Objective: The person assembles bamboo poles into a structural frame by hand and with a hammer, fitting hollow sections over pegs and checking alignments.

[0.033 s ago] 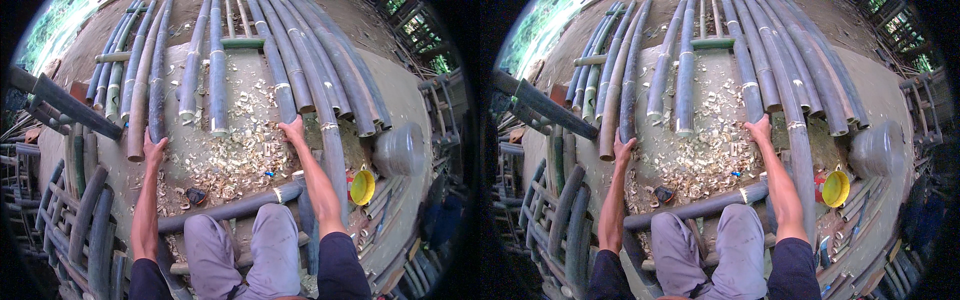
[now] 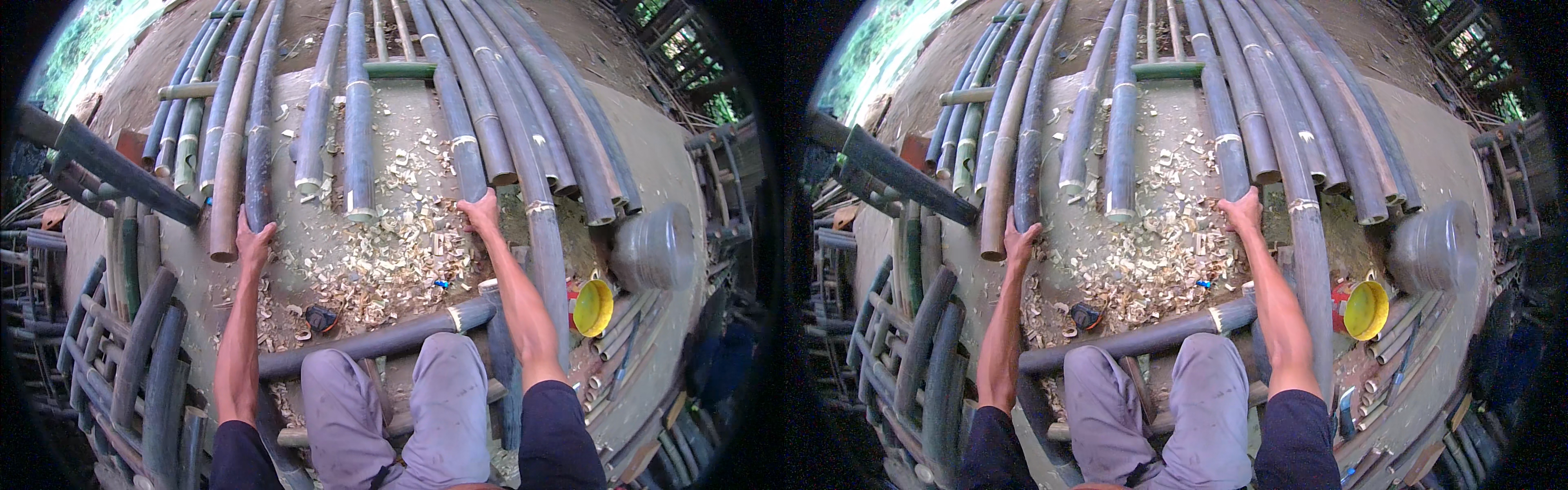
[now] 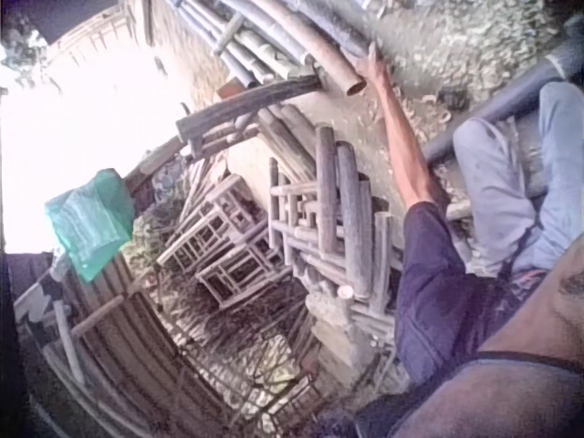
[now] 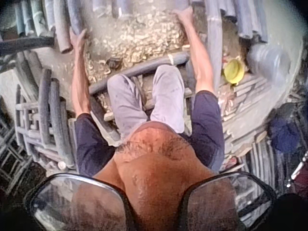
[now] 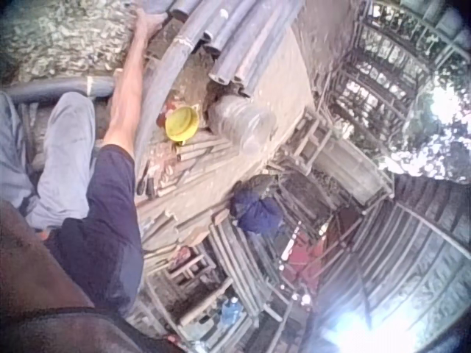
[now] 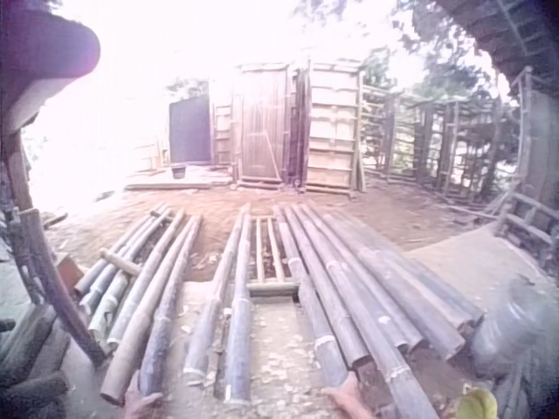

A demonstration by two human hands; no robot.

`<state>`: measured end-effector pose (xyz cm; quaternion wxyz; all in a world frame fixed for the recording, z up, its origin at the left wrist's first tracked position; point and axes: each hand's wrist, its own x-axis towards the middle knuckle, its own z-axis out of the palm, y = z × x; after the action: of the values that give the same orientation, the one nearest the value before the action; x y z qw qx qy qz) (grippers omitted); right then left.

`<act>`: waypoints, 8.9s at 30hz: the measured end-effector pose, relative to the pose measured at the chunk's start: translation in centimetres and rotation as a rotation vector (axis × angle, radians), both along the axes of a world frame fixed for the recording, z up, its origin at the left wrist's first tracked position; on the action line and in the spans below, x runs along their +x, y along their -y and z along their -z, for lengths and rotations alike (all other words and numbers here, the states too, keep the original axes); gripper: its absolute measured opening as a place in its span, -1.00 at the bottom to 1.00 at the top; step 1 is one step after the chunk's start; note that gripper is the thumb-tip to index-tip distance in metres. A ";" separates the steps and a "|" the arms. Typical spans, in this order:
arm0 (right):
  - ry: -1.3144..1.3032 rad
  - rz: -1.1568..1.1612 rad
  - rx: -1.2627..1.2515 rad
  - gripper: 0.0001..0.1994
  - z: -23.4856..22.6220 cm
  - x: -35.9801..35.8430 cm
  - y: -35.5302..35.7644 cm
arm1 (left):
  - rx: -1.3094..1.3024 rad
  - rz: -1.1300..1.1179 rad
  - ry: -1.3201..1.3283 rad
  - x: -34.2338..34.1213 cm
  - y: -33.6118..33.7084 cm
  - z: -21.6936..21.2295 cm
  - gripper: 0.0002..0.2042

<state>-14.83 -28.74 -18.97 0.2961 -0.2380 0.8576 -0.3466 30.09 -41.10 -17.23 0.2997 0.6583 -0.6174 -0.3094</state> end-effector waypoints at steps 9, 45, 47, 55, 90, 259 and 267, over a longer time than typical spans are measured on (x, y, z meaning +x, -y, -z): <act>-0.049 0.030 -0.038 -0.37 -1.7 0.8 0.7 | -0.448 0.210 0.640 -5.7 -1.2 -2.9 -0.21; 0.002 -0.006 -0.102 -0.37 -2.5 0.9 1.0 | 0.619 0.062 -1.832 -13.0 0.4 4.6 -0.40; -0.006 -0.007 -0.100 -0.37 -2.9 1.3 1.0 | 0.611 -0.034 -1.907 -12.0 0.5 5.4 -0.37; -0.075 -0.013 -0.052 -0.37 -1.5 -0.3 0.4 | 0.432 -0.599 -1.865 -10.7 -2.6 2.1 -0.48; -0.142 -0.100 0.047 -0.25 2.1 -3.1 1.8 | 0.413 -0.348 0.466 18.7 -25.8 0.2 -0.23; 0.231 -0.294 -0.344 -0.18 -23.8 29.4 -39.8 | 1.216 0.259 -1.285 -9.8 -40.0 -16.2 -0.67; 0.292 -0.275 -0.356 -0.18 -23.0 29.2 -39.9 | 1.160 0.244 -1.239 -10.2 -40.2 -15.3 -0.67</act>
<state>14.40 11.20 3.99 0.4146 -0.3482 0.6909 -0.4791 19.92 -0.92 -1.98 0.1634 0.3484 -0.1529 -0.9102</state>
